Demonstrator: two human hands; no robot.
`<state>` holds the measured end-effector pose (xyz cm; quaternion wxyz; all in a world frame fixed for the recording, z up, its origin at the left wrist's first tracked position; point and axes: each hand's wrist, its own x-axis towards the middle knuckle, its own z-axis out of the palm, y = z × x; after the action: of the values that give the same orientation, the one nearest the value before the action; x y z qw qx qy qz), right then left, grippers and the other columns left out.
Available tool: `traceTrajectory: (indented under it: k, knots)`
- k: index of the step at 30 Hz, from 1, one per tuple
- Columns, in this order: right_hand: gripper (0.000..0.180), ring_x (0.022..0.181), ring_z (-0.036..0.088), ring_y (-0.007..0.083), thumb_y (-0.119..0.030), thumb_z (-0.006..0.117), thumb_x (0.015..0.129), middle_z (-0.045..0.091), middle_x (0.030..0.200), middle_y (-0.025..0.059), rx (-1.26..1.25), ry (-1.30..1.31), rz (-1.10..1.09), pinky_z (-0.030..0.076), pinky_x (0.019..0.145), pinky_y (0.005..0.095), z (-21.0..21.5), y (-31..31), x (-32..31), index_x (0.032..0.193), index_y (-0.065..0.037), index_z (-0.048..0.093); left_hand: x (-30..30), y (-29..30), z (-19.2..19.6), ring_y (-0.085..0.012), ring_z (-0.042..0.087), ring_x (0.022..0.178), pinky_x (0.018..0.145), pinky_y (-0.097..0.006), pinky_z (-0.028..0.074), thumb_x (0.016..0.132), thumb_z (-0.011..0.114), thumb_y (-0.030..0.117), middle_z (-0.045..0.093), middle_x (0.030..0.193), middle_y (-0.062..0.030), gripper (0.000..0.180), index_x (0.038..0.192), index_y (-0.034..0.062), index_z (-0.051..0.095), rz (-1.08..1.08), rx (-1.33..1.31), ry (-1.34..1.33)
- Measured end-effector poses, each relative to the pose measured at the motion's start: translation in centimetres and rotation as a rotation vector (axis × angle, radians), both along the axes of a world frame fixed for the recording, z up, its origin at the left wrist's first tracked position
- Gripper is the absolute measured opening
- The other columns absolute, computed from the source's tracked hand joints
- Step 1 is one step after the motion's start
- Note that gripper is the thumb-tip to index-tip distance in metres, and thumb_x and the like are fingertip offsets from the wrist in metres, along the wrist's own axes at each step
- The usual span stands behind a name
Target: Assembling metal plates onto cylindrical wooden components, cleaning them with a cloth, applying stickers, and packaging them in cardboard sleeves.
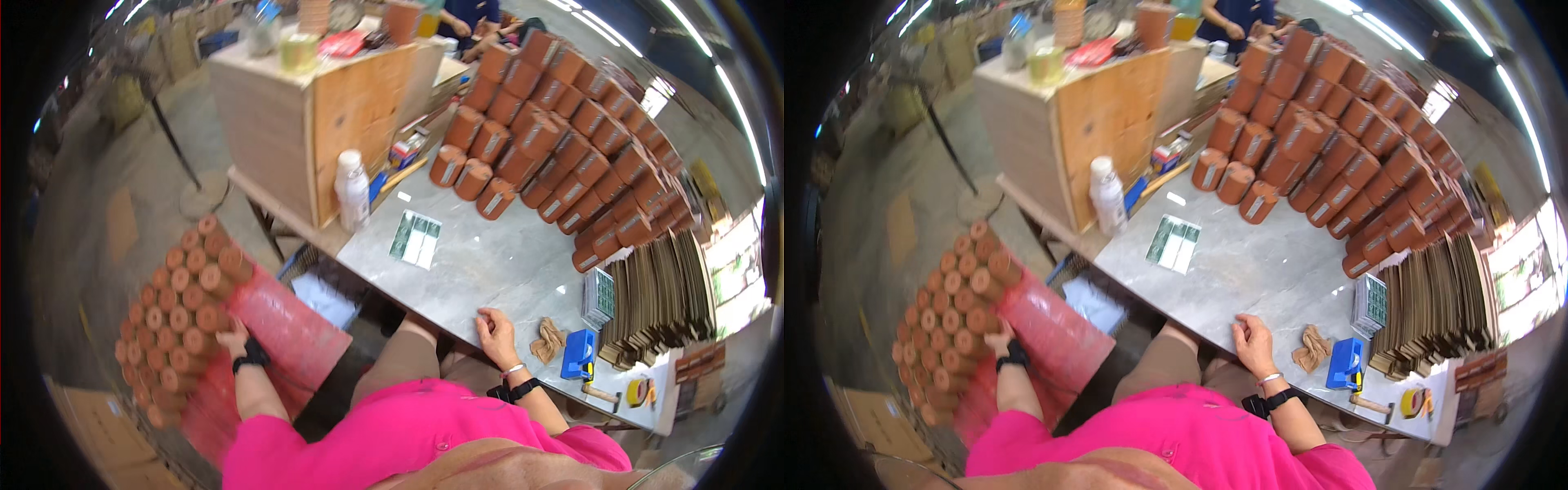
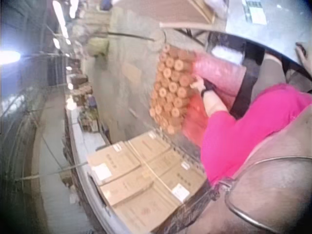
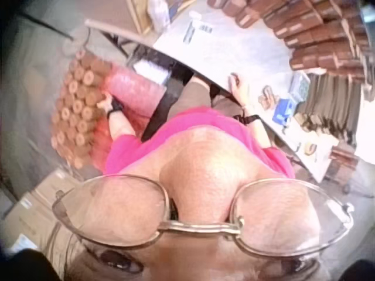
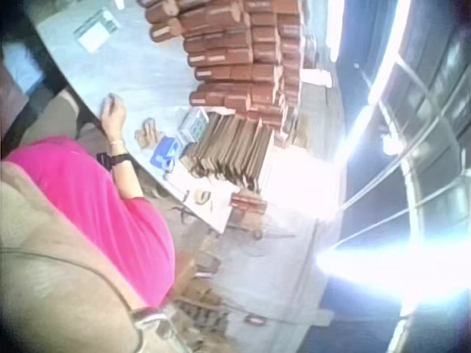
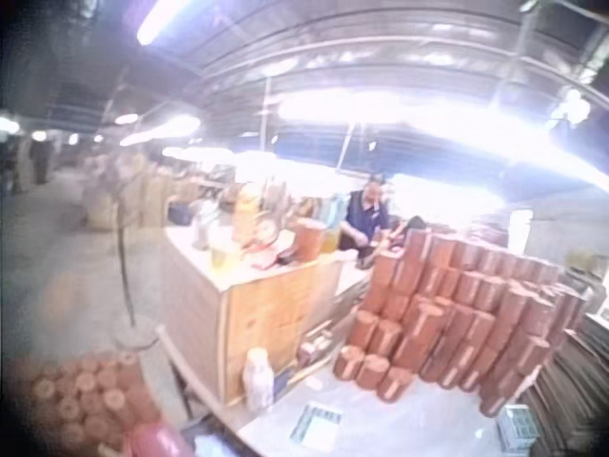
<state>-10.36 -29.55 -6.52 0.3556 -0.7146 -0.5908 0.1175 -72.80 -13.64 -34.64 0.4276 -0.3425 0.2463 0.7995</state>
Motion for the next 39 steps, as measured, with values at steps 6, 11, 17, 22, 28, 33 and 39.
traceTrajectory:
  k: [6, 11, 17, 22, 28, 33, 39]
  knots:
    - [0.017, 0.065, 0.060, 0.0137, -0.007, 0.065, 0.089, 0.066, 0.080, 0.0100, 0.001, 0.310, -0.033, 0.049, 0.060, 0.0285, -0.5, -0.8, 1.1, 0.103, 0.002, 0.068, 11.2, -4.9, 9.0, -0.0162, 0.059, 0.071, 0.068, -0.030, 0.050, 0.089, 0.061, 0.023, 0.059, 0.074, -0.0004, 0.012, 0.082, 0.0135, 0.060, -0.563, -0.228, 0.490]
    - [0.017, 0.067, 0.062, 0.0160, -0.005, 0.065, 0.088, 0.067, 0.083, 0.0116, -0.069, 0.457, -0.029, 0.050, 0.061, 0.0291, 1.0, -1.0, 1.3, 0.104, 0.002, 0.067, 19.6, -6.2, 17.9, -0.0129, 0.061, 0.076, 0.070, -0.027, 0.048, 0.092, 0.063, 0.023, 0.064, 0.084, -0.0006, 0.011, 0.095, 0.0122, 0.062, -0.805, -0.211, 0.733]
    - [0.032, 0.112, 0.053, 0.0379, -0.004, 0.067, 0.079, 0.061, 0.116, 0.0163, 0.279, -0.335, -0.290, 0.040, 0.098, 0.0477, 4.6, -3.1, 4.6, 0.112, -0.003, 0.064, 26.5, -3.3, 28.7, -0.0085, 0.057, 0.072, 0.065, -0.023, 0.045, 0.095, 0.063, 0.018, 0.066, 0.090, -0.0022, 0.015, 0.105, 0.0074, 0.065, -0.978, 0.160, 1.342]
    - [0.039, 0.114, 0.051, 0.0399, -0.014, 0.071, 0.078, 0.060, 0.122, 0.0169, -0.017, -0.509, -0.442, 0.040, 0.098, 0.0502, 2.6, -5.7, 8.6, 0.115, -0.004, 0.064, 37.4, -1.8, 32.1, -0.0097, 0.062, 0.076, 0.066, -0.026, 0.051, 0.093, 0.065, 0.008, 0.067, 0.091, -0.0041, 0.015, 0.105, 0.0006, 0.065, -1.323, 0.740, 1.413]
    - [0.044, 0.115, 0.050, 0.0403, -0.018, 0.071, 0.078, 0.059, 0.125, 0.0177, -0.076, -0.555, -0.419, 0.041, 0.096, 0.0499, 2.6, -6.2, 8.8, 0.119, -0.006, 0.063, 45.9, -1.0, 29.8, -0.0150, 0.065, 0.074, 0.066, -0.028, 0.051, 0.088, 0.068, 0.011, 0.066, 0.086, -0.0080, 0.022, 0.105, -0.0017, 0.064, -1.458, 1.075, 1.864]
    - [0.047, 0.116, 0.050, 0.0424, -0.018, 0.070, 0.076, 0.057, 0.126, 0.0180, -0.233, -0.518, -0.414, 0.043, 0.095, 0.0517, 3.4, -7.0, 8.9, 0.121, -0.010, 0.062, 46.9, -1.2, 26.1, -0.0298, 0.066, 0.075, 0.067, -0.038, 0.052, 0.085, 0.067, 0.012, 0.065, 0.086, -0.0161, 0.021, 0.101, -0.0009, 0.065, -1.224, 1.070, 2.042]
    - [0.036, 0.104, 0.059, 0.0407, 0.000, 0.060, 0.076, 0.064, 0.110, 0.0196, -0.264, -0.467, -0.391, 0.048, 0.090, 0.0468, 3.4, -6.8, 10.5, 0.111, -0.007, 0.066, 46.5, -1.4, 26.6, -0.0304, 0.065, 0.074, 0.068, -0.038, 0.052, 0.085, 0.067, 0.012, 0.065, 0.086, -0.0168, 0.021, 0.101, -0.0015, 0.065, -1.208, 0.984, 1.951]
